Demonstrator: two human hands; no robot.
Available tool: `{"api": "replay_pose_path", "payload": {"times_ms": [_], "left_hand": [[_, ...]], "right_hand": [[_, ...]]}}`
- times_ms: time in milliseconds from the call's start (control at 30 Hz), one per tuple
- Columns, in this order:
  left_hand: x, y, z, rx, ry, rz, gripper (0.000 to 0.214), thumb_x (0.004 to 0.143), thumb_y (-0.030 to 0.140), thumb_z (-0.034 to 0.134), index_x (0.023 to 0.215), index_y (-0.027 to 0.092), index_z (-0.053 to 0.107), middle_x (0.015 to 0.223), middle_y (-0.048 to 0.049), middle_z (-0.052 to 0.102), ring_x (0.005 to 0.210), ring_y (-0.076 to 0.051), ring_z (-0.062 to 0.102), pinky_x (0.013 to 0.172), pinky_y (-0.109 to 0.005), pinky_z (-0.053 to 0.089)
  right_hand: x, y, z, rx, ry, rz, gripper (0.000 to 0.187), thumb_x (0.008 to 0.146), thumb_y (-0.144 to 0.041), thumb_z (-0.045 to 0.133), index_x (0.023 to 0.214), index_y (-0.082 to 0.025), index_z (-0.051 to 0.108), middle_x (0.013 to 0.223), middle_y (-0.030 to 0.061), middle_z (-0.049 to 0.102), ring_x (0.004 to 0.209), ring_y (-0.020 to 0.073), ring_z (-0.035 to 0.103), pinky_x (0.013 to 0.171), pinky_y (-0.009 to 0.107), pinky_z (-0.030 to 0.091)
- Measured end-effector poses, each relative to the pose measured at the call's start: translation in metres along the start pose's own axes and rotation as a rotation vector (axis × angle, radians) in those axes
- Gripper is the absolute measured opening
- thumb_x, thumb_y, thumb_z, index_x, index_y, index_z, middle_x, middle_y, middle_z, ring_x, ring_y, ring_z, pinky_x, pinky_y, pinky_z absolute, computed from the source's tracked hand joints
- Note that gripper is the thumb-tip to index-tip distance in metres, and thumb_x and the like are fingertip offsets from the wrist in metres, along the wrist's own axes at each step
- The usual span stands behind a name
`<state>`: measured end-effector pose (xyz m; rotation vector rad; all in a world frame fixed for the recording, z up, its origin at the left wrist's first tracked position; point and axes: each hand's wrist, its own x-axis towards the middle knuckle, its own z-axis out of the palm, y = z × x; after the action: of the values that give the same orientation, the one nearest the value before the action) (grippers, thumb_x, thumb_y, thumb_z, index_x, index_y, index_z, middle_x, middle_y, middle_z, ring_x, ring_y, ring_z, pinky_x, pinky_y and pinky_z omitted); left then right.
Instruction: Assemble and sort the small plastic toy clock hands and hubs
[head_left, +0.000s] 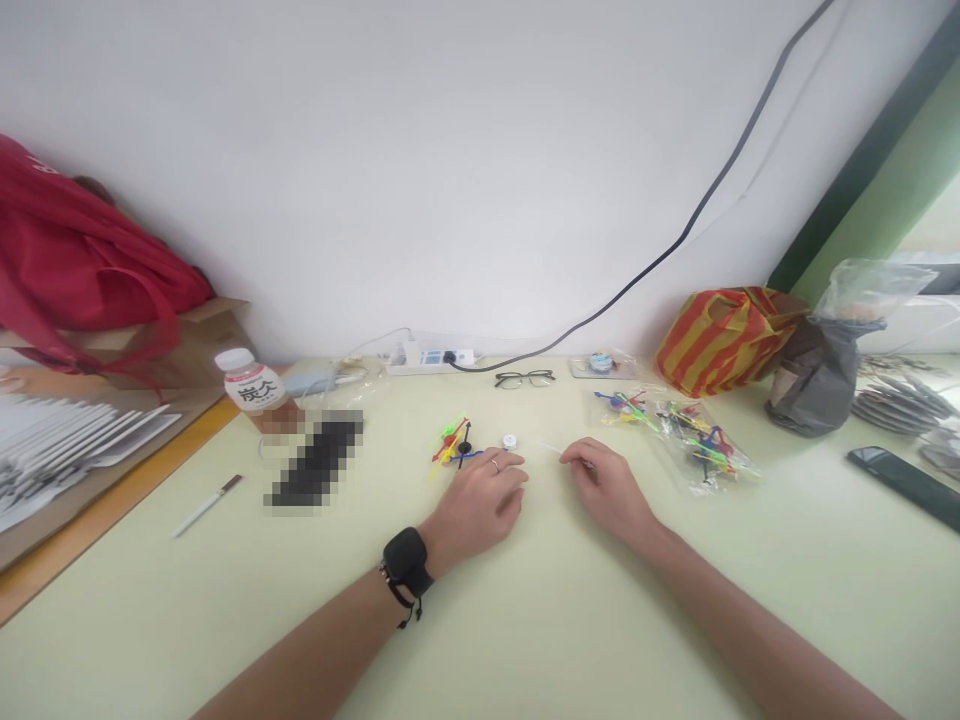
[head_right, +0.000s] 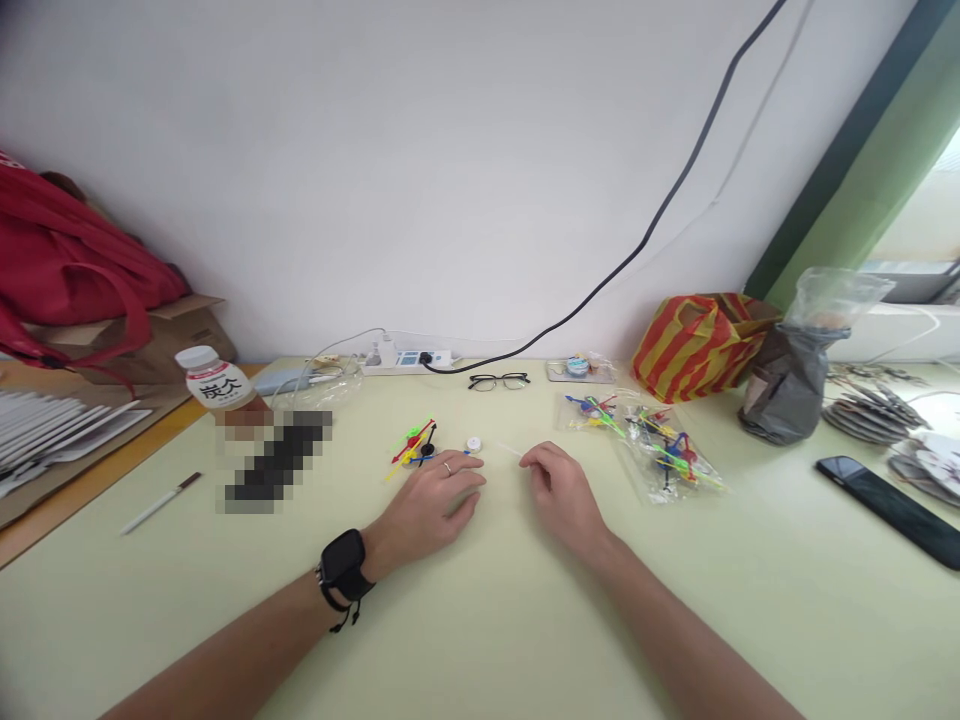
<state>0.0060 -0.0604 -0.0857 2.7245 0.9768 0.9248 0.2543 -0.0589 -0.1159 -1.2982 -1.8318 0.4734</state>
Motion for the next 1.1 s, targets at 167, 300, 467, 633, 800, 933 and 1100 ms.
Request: {"api": "replay_pose_path", "payload": {"times_ms": [167,300,467,633,800,933,1100], "left_hand": [[0.000,-0.005,0.001,0.061,0.012,-0.133,0.012,0.091,0.014,0.060,0.094,0.021,0.070,0.107,-0.0094,0.073,0.106,-0.028,0.067,0.094,-0.047,0.055],[-0.001,-0.008,0.003,0.103,0.057,-0.208,0.008,0.090,0.017,0.062,0.092,0.020,0.069,0.105,-0.0097,0.073,0.108,-0.030,0.065,0.094,-0.048,0.054],[-0.001,-0.007,0.003,0.141,0.074,-0.254,0.015,0.090,0.021,0.064,0.105,0.019,0.068,0.110,-0.0119,0.072,0.114,-0.032,0.062,0.098,-0.051,0.053],[-0.001,-0.006,0.001,0.133,0.061,-0.260,0.032,0.091,0.021,0.063,0.123,0.019,0.062,0.118,-0.0124,0.069,0.119,-0.033,0.059,0.101,-0.053,0.051],[-0.002,-0.005,0.002,0.074,0.057,-0.222,0.047,0.093,0.021,0.062,0.138,0.018,0.053,0.135,-0.0139,0.062,0.129,-0.032,0.054,0.111,-0.053,0.046],[-0.001,-0.002,0.001,0.003,-0.005,-0.162,0.028,0.097,0.020,0.058,0.125,0.019,0.062,0.123,-0.0118,0.068,0.122,-0.030,0.058,0.105,-0.049,0.049],[0.000,-0.002,0.002,-0.114,-0.021,-0.257,0.013,0.097,0.019,0.059,0.106,0.022,0.068,0.100,-0.0064,0.071,0.103,-0.027,0.064,0.092,-0.045,0.053]], "right_hand": [[-0.003,-0.011,0.002,0.063,-0.080,-0.054,0.034,0.097,-0.018,0.046,0.116,-0.023,0.073,0.127,0.0114,0.070,0.107,0.0264,0.070,0.089,0.041,0.057],[-0.009,-0.021,0.006,0.050,-0.149,-0.087,0.041,0.098,-0.021,0.050,0.135,-0.024,0.067,0.144,0.0120,0.062,0.129,0.0296,0.061,0.108,0.048,0.051],[-0.012,-0.026,0.009,0.007,-0.171,-0.114,0.046,0.097,-0.024,0.055,0.142,-0.023,0.063,0.146,0.0131,0.061,0.136,0.0312,0.056,0.117,0.053,0.044],[-0.011,-0.026,0.009,0.025,-0.170,-0.110,0.044,0.096,-0.025,0.058,0.139,-0.022,0.065,0.143,0.0133,0.063,0.134,0.0308,0.057,0.116,0.051,0.045],[-0.010,-0.032,0.007,0.123,-0.173,-0.071,0.027,0.097,-0.024,0.055,0.119,-0.021,0.071,0.122,0.0127,0.071,0.099,0.0243,0.069,0.086,0.039,0.058],[-0.009,-0.039,0.003,0.156,-0.158,-0.073,0.018,0.098,-0.024,0.054,0.096,-0.022,0.072,0.093,0.0072,0.071,0.075,0.0193,0.062,0.067,0.032,0.050],[-0.007,-0.047,-0.003,0.201,-0.112,-0.013,0.018,0.096,-0.028,0.057,0.086,-0.021,0.070,0.083,0.0047,0.067,0.073,0.0184,0.057,0.068,0.032,0.045]]}}
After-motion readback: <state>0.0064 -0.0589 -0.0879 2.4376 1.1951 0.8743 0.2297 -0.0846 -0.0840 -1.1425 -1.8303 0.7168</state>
